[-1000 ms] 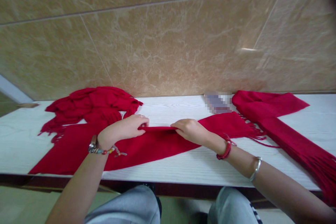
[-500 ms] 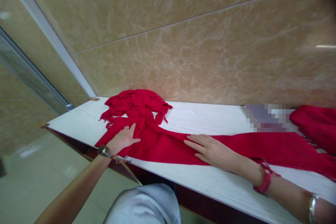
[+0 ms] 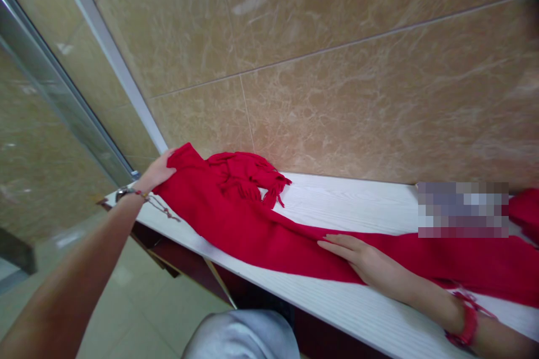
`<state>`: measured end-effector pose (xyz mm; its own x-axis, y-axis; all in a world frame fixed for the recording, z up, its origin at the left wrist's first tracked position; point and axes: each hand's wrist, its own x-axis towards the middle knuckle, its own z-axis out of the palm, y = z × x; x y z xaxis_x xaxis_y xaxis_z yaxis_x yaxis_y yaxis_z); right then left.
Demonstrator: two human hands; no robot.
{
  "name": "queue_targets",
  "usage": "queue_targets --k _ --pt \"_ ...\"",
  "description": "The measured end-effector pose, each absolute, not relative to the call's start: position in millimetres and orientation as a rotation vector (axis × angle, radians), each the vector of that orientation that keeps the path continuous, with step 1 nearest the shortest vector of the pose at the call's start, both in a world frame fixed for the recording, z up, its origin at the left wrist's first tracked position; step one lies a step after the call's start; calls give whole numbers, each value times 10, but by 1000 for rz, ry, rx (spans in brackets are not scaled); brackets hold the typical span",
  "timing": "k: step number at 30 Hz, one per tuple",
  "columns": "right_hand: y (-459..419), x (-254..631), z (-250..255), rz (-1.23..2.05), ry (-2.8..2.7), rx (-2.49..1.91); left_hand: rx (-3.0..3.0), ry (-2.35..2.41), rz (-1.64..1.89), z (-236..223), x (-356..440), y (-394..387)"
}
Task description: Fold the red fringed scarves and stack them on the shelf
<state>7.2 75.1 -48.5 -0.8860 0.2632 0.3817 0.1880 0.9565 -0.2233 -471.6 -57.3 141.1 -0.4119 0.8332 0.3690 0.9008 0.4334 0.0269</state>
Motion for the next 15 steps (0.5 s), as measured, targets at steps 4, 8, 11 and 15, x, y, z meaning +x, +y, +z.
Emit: queue_targets --k 4,8,11,15 --pt "752 70 -508 251 -2659 -327 -1371 -2465 -219 1101 -4849 -613" --pt "764 60 -536 159 -2643 -328 -1476 -2428 -105 639 -4600 -437" --pt "798 44 -544 43 -2596 -389 -2000 -2125 17 469 -4266 -244" --pt "837 36 -499 -31 -2561 -457 -2377 -1768 120 426 -3890 21"
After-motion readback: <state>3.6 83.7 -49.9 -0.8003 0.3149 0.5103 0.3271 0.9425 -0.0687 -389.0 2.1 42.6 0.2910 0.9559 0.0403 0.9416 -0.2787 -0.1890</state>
